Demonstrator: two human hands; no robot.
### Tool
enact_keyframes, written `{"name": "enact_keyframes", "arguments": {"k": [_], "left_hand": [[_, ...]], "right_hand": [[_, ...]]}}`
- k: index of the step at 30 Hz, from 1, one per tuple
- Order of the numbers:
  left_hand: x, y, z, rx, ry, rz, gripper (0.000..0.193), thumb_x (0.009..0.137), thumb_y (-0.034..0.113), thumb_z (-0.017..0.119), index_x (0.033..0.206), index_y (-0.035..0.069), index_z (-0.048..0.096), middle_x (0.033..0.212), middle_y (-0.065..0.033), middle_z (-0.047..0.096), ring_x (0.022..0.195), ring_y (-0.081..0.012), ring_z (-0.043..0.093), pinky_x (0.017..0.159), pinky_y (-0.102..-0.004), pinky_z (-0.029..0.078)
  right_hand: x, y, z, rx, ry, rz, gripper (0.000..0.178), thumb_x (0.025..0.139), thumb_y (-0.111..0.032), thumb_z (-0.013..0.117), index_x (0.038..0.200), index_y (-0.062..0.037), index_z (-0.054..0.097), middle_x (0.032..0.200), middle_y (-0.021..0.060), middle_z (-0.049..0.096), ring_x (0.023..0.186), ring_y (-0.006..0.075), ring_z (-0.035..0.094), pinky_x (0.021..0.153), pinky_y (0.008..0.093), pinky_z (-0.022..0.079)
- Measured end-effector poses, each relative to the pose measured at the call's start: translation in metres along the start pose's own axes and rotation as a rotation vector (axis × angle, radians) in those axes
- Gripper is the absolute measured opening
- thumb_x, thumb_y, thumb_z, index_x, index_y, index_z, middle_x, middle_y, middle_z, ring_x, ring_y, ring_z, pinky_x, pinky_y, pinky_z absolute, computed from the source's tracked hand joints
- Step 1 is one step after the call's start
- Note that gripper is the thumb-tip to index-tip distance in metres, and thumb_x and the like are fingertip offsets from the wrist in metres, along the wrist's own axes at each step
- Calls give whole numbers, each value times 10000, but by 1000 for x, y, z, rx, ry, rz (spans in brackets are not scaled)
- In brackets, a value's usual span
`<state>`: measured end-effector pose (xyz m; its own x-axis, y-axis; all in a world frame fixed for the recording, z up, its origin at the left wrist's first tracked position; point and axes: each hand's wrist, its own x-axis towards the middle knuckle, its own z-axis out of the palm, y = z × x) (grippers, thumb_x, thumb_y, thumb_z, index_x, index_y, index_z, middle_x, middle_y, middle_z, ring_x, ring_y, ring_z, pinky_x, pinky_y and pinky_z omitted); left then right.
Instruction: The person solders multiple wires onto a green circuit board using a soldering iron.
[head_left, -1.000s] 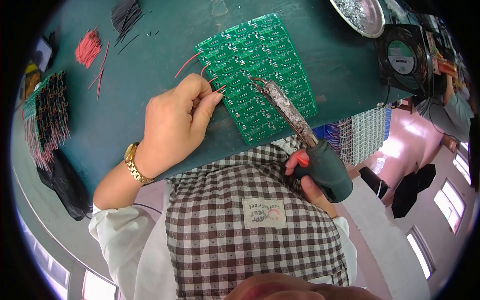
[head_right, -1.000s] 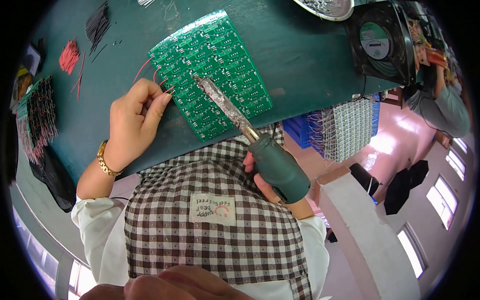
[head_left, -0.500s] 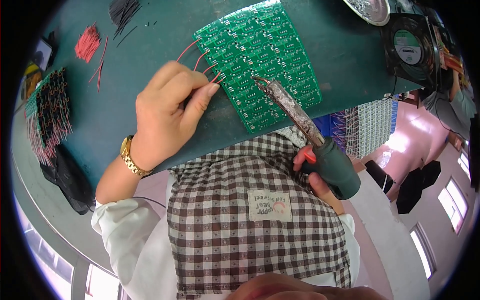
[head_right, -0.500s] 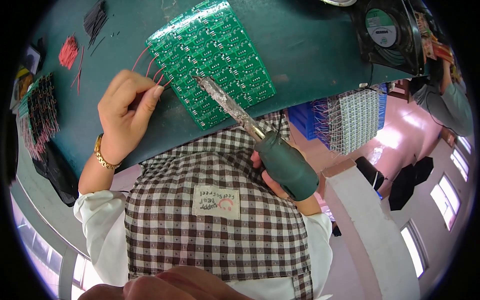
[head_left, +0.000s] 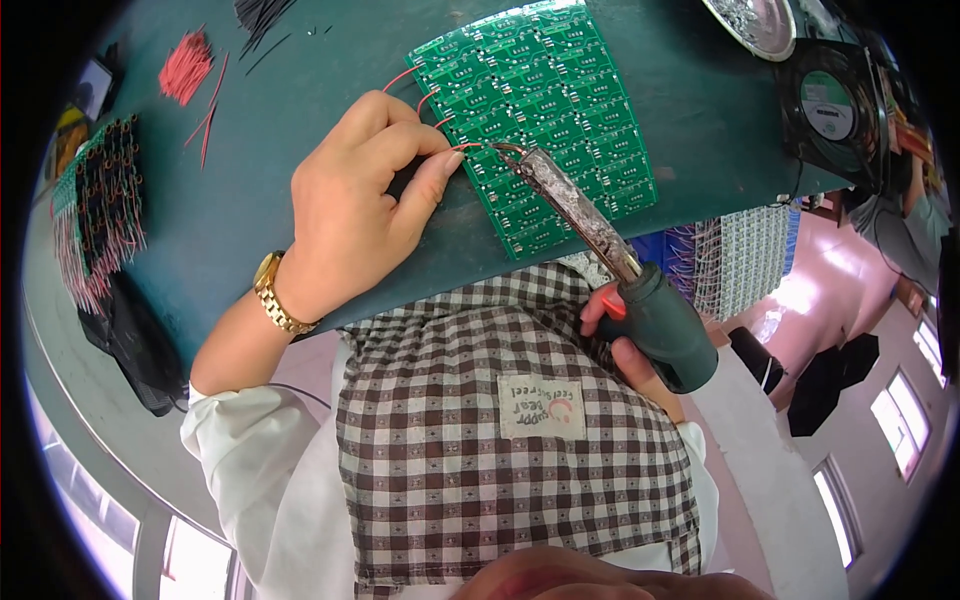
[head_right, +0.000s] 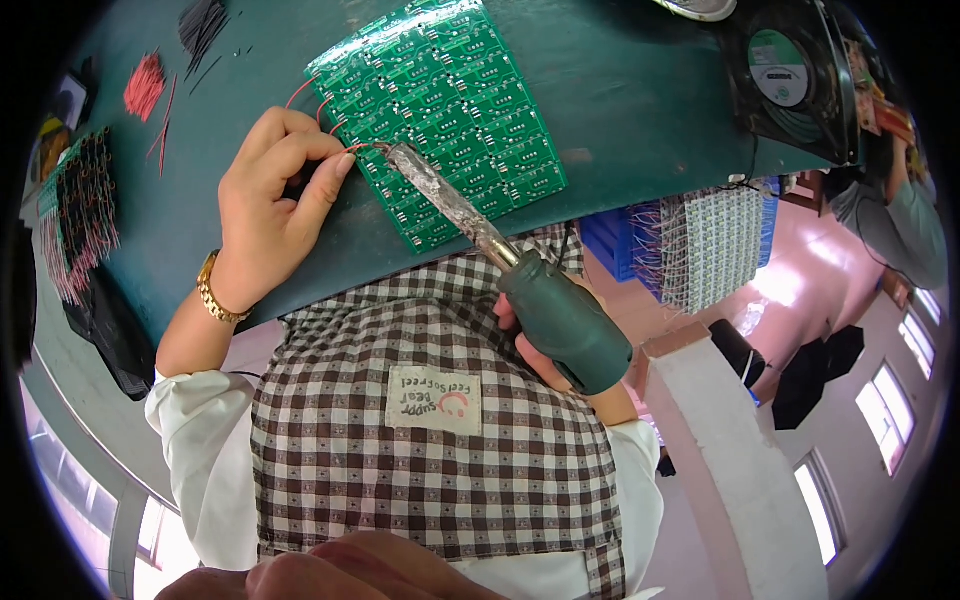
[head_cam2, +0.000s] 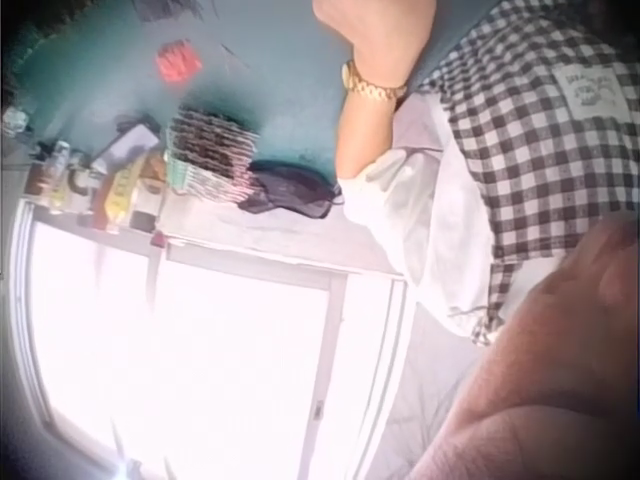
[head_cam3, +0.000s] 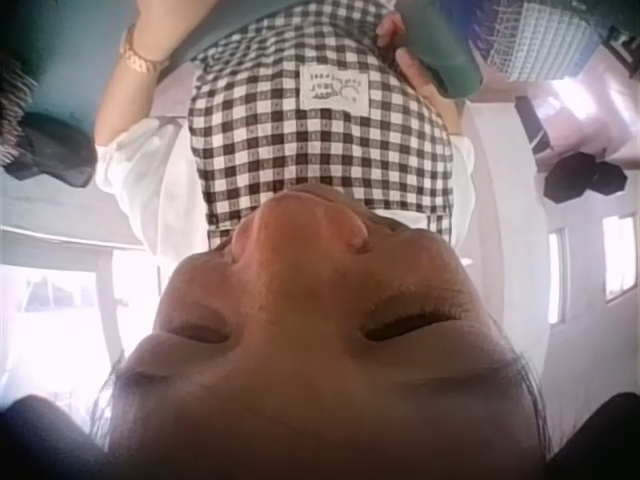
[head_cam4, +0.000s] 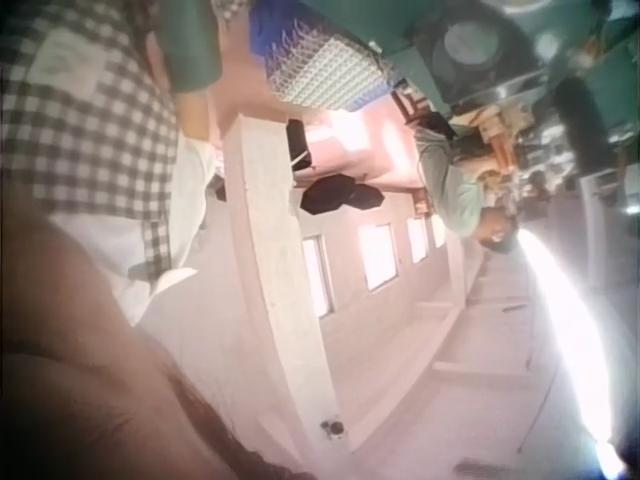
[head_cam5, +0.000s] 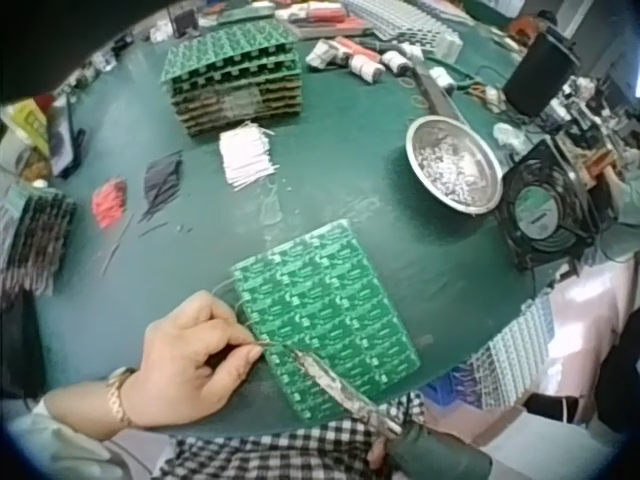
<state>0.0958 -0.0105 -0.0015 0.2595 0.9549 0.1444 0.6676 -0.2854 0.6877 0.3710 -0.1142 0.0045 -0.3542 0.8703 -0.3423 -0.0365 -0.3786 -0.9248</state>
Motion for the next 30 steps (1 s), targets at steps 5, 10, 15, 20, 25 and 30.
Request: {"name": "enact_keyframes", "arguments": {"k": [5,10,15,20,25,30], "left_hand": [[3,3,-1,-30,5,-21,80,754,96,681,756,52,615,761,-24,544,586,-164,542,504,-281,430],[3,3,1,-61,-4,-65,96,761,109,666,729,50,597,753,-17,548,551,-146,543,495,-272,429],[4,2,0,-81,-23,-98,105,758,119,669,715,53,599,738,-12,549,544,-134,542,489,-264,422],[5,2,1,-87,-19,-104,113,754,126,672,702,57,600,729,-3,551,541,-122,538,485,-258,417],[5,2,0,-96,-35,-117,118,754,145,675,693,74,604,724,5,542,537,-115,530,491,-263,416],[5,1,-1,-90,-33,-109,124,754,153,675,688,78,603,722,5,539,544,-120,537,495,-270,418]], "right_hand": [[6,-10,-2,-109,-106,94,406,866,-311,624,1166,-60,514,996,113,555,885,202,555,789,338,449],[5,8,4,-89,34,-25,378,743,-83,634,1101,21,574,882,83,659,761,136,638,729,260,503],[6,2,6,-141,23,-12,384,752,-80,630,1118,21,566,900,85,659,778,132,639,733,251,503],[5,2,8,-119,42,-8,387,762,-83,624,1129,21,558,915,87,662,787,131,643,731,248,503],[11,-15,-3,-228,-211,-67,423,900,-209,574,1255,-52,407,1049,152,530,918,213,555,821,355,454],[9,-17,11,-130,-42,-11,391,858,-237,593,1157,-29,451,977,123,546,852,184,554,773,324,455]]}}
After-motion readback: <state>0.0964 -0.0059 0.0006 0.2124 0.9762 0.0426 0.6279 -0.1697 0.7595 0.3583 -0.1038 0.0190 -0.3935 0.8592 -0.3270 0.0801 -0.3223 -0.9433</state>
